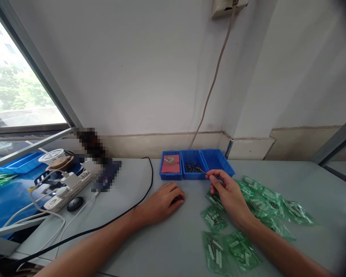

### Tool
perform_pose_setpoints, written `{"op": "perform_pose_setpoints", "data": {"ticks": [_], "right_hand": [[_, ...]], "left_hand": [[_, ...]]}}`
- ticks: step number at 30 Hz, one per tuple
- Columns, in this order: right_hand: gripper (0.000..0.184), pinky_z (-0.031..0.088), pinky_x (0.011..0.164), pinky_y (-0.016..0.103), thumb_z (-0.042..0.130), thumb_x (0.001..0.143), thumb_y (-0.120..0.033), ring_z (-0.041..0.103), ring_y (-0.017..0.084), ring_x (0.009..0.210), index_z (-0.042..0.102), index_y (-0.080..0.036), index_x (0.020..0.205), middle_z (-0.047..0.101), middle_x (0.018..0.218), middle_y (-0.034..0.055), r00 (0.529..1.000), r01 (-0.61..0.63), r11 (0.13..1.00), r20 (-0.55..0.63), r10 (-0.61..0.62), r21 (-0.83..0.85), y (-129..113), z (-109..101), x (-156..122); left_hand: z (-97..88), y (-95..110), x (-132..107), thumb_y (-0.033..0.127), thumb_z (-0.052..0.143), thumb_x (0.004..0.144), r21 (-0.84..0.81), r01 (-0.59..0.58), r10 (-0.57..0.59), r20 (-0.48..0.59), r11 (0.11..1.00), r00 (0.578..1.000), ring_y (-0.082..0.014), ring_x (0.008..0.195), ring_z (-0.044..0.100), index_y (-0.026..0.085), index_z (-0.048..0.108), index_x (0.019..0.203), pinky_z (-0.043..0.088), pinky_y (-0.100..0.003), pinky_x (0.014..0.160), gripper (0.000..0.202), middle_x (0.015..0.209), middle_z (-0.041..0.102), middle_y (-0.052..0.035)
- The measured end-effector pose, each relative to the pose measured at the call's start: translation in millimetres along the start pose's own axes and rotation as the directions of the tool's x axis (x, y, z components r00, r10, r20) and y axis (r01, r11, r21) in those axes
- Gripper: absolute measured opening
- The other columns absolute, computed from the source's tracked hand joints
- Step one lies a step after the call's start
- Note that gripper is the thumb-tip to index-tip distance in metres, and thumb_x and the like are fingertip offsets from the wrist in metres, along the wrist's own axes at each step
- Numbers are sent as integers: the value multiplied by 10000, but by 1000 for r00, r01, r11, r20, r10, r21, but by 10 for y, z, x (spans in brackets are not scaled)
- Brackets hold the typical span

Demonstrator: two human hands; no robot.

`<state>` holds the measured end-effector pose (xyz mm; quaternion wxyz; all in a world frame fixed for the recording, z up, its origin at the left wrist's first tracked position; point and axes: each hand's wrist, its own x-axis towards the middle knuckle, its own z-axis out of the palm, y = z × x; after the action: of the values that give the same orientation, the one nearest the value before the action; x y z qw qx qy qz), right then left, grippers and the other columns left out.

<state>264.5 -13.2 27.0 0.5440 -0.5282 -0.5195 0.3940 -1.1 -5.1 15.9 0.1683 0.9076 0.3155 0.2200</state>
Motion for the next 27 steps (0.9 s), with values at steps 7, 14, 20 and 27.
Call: {"op": "perform_pose_setpoints", "data": {"ticks": [7, 14, 20, 27], "right_hand": [[608, 439, 601, 330, 668, 920, -676, 622, 236, 718, 649, -299, 1397, 676, 719, 3, 996, -44, 998, 77, 48, -49, 3, -5, -9], [575, 475, 693, 337, 706, 877, -694, 599, 211, 698, 651, -255, 1243, 623, 669, -28, 998, -49, 999, 44, 49, 0, -4, 28, -30], [468, 421, 618, 313, 660, 926, -646, 565, 205, 672, 631, -257, 1185, 585, 657, -35, 998, -26, 999, 53, 28, -31, -2, 50, -58], [430, 399, 588, 305, 635, 944, -620, 561, 197, 650, 636, -251, 1165, 565, 655, -39, 998, 1, 999, 67, 2, -51, 14, 46, -61]], "left_hand": [[9, -11, -1, 278, 528, 1107, 35, -7, 7, -9, 999, 1000, -217, 1025, 593, 213, 621, 1090, 480, -356, 969, 114, 1091, 637, -59], [-6, -4, -3, 295, 532, 1112, 73, -9, 10, -17, 997, 1000, -221, 1026, 588, 213, 619, 1104, 457, -364, 963, 120, 1104, 644, -61], [-32, 4, -2, 309, 525, 1117, 100, 2, 1, -23, 995, 1000, -222, 1019, 589, 218, 618, 1106, 448, -360, 950, 130, 1096, 647, -57], [-53, 31, 2, 646, 684, 963, 351, 36, -20, -49, 936, 999, -262, 941, 564, 199, 601, 1049, 433, -415, 876, 463, 1068, 631, -73]]}}
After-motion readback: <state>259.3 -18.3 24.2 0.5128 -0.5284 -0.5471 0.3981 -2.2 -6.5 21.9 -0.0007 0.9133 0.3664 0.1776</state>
